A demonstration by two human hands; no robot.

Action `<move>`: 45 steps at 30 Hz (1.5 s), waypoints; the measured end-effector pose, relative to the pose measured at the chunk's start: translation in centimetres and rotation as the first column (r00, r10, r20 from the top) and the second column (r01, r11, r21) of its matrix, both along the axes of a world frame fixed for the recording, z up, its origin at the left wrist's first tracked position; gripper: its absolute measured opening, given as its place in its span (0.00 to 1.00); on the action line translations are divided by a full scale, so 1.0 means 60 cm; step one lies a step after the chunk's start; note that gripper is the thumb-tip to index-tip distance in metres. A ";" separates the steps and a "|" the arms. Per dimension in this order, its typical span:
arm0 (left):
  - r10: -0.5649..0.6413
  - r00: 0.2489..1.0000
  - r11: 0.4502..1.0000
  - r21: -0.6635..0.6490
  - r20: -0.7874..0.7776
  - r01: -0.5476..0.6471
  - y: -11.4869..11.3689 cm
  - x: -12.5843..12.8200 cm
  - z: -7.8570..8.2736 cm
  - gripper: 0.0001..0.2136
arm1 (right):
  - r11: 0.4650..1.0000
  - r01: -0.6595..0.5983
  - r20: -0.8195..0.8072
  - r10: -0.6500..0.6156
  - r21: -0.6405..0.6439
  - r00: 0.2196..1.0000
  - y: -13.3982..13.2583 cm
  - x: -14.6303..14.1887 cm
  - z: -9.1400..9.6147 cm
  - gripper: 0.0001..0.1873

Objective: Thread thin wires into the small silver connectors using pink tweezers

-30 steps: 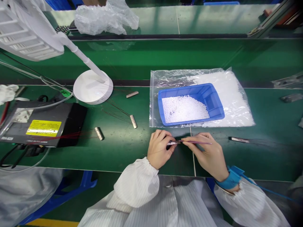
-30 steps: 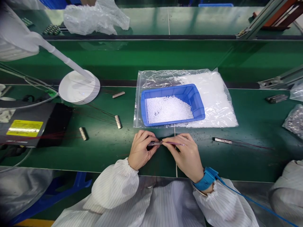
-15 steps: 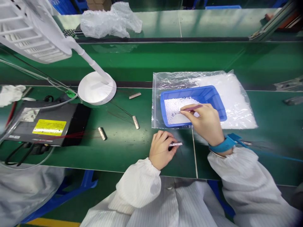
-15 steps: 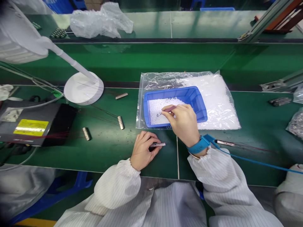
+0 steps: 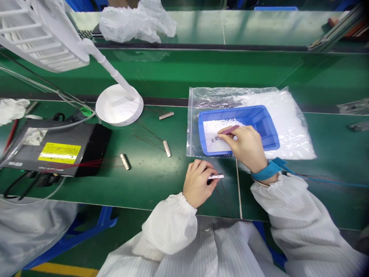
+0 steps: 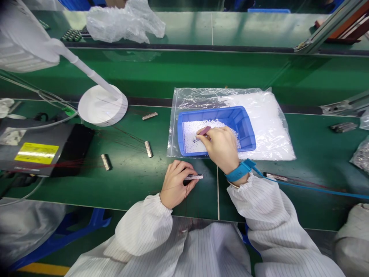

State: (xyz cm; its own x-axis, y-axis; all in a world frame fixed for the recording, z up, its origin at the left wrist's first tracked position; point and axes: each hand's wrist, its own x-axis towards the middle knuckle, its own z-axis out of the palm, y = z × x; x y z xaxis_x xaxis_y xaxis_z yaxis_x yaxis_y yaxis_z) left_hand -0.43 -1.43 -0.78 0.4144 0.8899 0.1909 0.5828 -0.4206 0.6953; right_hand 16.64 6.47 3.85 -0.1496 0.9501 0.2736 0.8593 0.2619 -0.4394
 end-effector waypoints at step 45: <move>0.000 1.000 1.000 -0.005 -0.009 0.000 0.001 0.001 0.002 0.03 | 1.000 -0.007 0.021 0.007 0.005 1.000 0.014 0.004 -0.005 0.11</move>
